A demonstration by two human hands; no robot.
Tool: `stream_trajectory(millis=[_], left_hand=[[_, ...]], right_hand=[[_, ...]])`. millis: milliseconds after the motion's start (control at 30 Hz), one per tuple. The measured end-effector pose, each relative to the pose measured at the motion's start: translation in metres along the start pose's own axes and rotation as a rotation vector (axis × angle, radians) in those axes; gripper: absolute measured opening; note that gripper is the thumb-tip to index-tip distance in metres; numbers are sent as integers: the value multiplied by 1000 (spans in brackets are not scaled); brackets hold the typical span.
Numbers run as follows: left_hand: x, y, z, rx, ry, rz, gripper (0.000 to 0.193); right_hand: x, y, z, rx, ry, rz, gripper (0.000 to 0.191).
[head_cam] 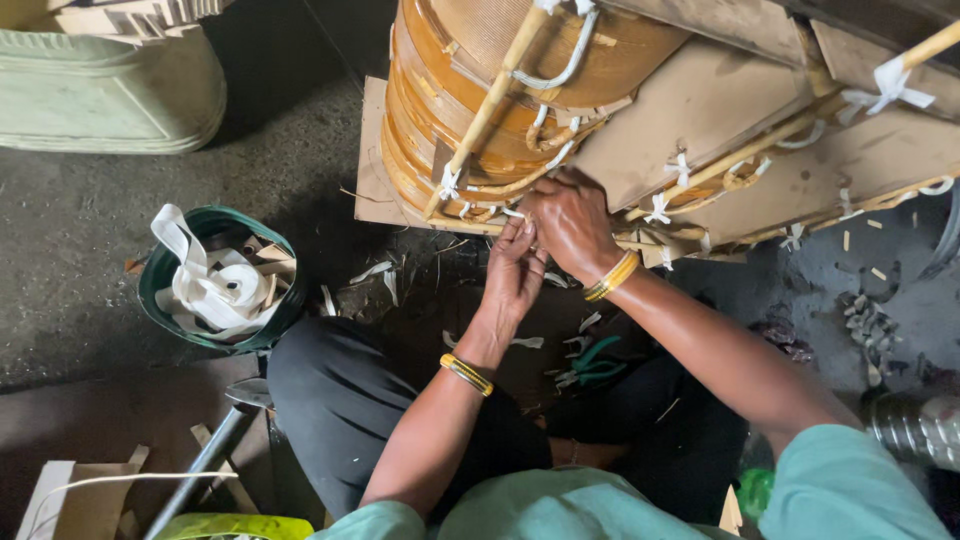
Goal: The person sits on the floor and repeatedly inserts thin wooden strips into slots on a wooden frame, pressing them into place. The person handles multiple strips one at a time, aligning and seating them into the structure.
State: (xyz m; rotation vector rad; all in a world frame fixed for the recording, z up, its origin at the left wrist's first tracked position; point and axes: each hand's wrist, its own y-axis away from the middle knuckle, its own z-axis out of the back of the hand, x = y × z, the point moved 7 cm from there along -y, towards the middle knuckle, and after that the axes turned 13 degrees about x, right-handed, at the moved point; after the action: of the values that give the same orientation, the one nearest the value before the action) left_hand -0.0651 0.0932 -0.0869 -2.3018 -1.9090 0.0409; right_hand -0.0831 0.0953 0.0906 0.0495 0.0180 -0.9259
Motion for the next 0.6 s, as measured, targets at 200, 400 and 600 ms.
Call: stream_trajectory(millis=[200,400,600], left_hand=[[2,-7,17,-160,-154,-7,23],[6,-13,27,-208,-202,-52,8],[6,-24,34,-306,-240,-124,10]], right_hand=[[-13,-7,-1,-9,-93,-144,4],[-16,-14,-7,130,99,-216,3],[35,41,29,-274,343,201,29]])
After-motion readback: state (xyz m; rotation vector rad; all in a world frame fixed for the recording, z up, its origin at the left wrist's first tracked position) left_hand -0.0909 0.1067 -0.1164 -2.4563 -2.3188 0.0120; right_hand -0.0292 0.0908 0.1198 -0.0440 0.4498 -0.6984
